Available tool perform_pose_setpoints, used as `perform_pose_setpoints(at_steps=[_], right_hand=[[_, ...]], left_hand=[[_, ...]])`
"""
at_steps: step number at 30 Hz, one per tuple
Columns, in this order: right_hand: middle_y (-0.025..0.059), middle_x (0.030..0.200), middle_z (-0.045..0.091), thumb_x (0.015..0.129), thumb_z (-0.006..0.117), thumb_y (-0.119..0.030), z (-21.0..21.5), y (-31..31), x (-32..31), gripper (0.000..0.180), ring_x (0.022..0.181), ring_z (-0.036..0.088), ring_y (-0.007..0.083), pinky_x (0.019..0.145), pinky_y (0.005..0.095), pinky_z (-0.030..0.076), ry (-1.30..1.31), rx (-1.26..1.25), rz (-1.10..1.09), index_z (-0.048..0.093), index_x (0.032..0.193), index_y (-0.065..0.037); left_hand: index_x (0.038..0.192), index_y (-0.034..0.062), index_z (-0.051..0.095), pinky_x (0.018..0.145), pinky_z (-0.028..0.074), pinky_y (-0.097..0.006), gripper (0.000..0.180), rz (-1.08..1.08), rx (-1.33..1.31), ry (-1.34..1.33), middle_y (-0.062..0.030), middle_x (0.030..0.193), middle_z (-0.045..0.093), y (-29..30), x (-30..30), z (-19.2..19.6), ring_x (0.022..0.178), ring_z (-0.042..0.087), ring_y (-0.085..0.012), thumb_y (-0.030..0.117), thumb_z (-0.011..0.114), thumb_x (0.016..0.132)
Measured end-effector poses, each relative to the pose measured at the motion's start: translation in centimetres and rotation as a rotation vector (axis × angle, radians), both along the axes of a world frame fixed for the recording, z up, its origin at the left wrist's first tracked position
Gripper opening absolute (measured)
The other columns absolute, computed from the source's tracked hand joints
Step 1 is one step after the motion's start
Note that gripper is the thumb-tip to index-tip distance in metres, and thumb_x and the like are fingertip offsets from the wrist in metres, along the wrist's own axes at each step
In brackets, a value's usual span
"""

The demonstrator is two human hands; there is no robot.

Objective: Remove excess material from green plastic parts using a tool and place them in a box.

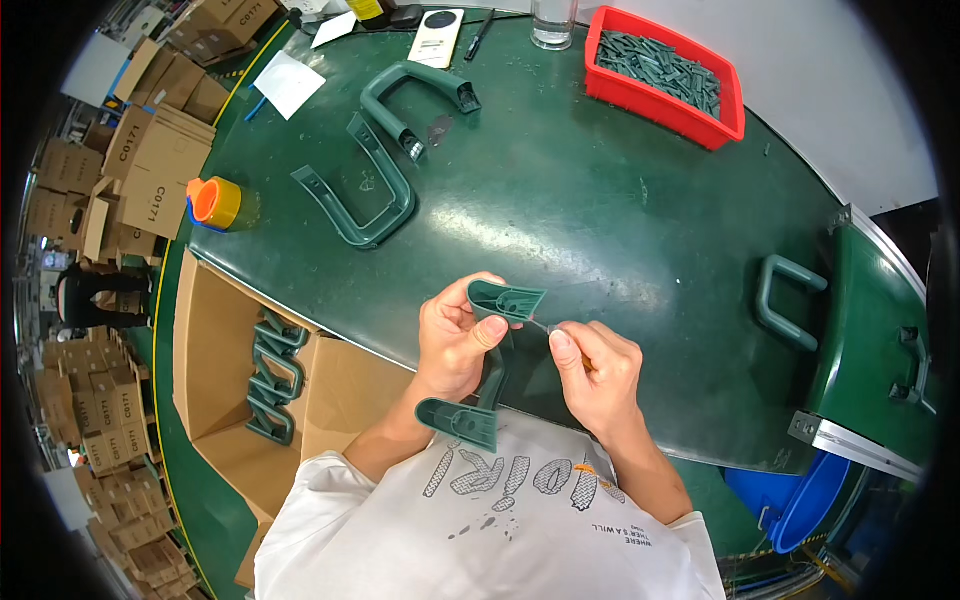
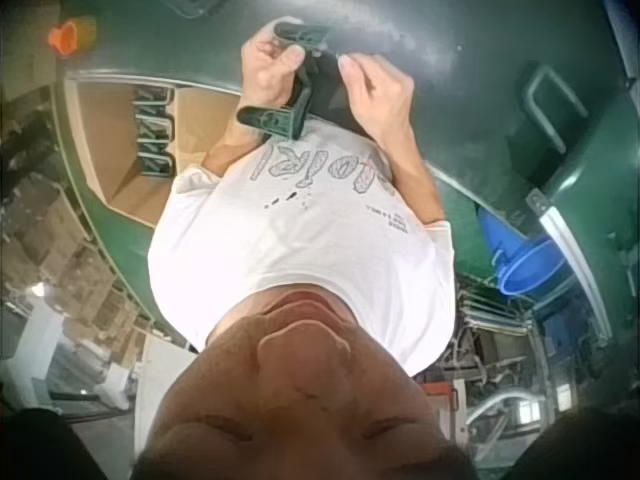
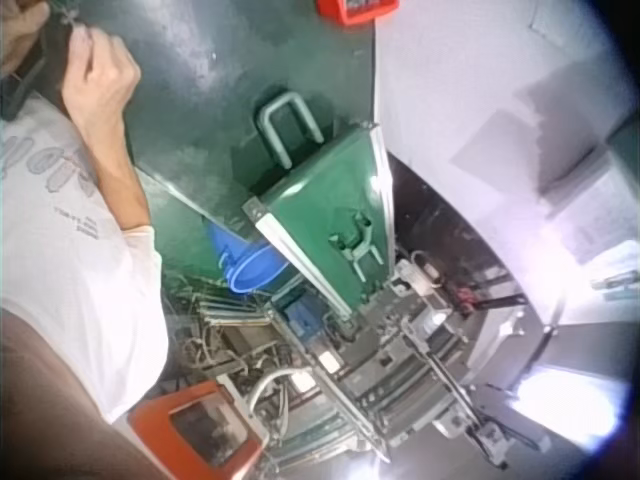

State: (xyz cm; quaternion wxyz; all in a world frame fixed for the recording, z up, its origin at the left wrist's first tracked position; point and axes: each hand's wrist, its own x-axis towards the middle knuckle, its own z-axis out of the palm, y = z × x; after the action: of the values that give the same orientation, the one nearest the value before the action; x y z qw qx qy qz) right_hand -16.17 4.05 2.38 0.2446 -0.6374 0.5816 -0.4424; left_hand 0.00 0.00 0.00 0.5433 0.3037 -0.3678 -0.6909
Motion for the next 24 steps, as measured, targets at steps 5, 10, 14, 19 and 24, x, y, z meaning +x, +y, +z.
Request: perform_pose_setpoints(at_steps=[5, 10, 14, 19, 24], right_hand=[[0.0066, 0.054, 0.05, 0.082, 0.066, -0.017, -0.3, -0.4, 0.3, 0.016, 0.045, 0.048, 0.0207, 0.043, 0.032, 0.037, 0.047, -0.079, -0.041, 0.064, 0.075, -0.002], [0.0064, 0.055, 0.05, 0.081, 0.067, -0.015, -0.1, -0.3, 0.1, 0.014, 0.045, 0.048, 0.0211, 0.042, 0.0316, 0.037, 0.087, -0.107, -0.041, 0.063, 0.075, -0.003], [0.0061, 0.054, 0.05, 0.081, 0.067, -0.014, -0.4, -0.3, -0.1, 0.014, 0.045, 0.047, 0.0208, 0.042, 0.0317, 0.036, 0.095, -0.14, -0.079, 0.063, 0.074, -0.003], [0.0059, 0.054, 0.05, 0.081, 0.067, -0.014, -0.3, -0.7, -0.4, 0.013, 0.045, 0.047, 0.0207, 0.042, 0.0318, 0.036, 0.118, -0.148, -0.103, 0.063, 0.073, -0.003], [0.006, 0.055, 0.05, 0.08, 0.066, -0.013, -0.5, -0.8, -0.4, 0.012, 0.045, 0.047, 0.0211, 0.042, 0.0322, 0.037, 0.12, -0.141, -0.123, 0.063, 0.073, -0.004]], left_hand=[[0.093, -0.001, 0.057, 0.071, 0.046, -0.032, 0.039, -0.008, 0.007, -0.019, -0.0088, 0.084, 0.061, -0.1, 0.0, 0.6, 0.079, 0.061, -0.0187, 0.026, 0.077, 0.074], [0.093, -0.0008, 0.056, 0.072, 0.046, -0.031, 0.04, 0.021, 0.038, 0.001, -0.0087, 0.083, 0.061, 0.5, -0.4, 0.5, 0.078, 0.06, -0.019, 0.027, 0.078, 0.073], [0.093, -0.0039, 0.06, 0.073, 0.048, -0.028, 0.036, 0.026, 0.031, 0.057, -0.0084, 0.085, 0.062, 1.2, -0.6, 0.6, 0.078, 0.061, -0.0163, 0.021, 0.077, 0.074], [0.092, -0.004, 0.06, 0.073, 0.048, -0.029, 0.035, 0.026, 0.029, 0.055, -0.0083, 0.084, 0.062, 1.4, -0.6, 0.7, 0.078, 0.061, -0.0163, 0.021, 0.077, 0.074], [0.094, -0.0042, 0.06, 0.074, 0.048, -0.029, 0.036, 0.021, 0.024, 0.045, -0.0087, 0.085, 0.063, 1.3, -0.4, 0.2, 0.078, 0.061, -0.0164, 0.021, 0.077, 0.075]])
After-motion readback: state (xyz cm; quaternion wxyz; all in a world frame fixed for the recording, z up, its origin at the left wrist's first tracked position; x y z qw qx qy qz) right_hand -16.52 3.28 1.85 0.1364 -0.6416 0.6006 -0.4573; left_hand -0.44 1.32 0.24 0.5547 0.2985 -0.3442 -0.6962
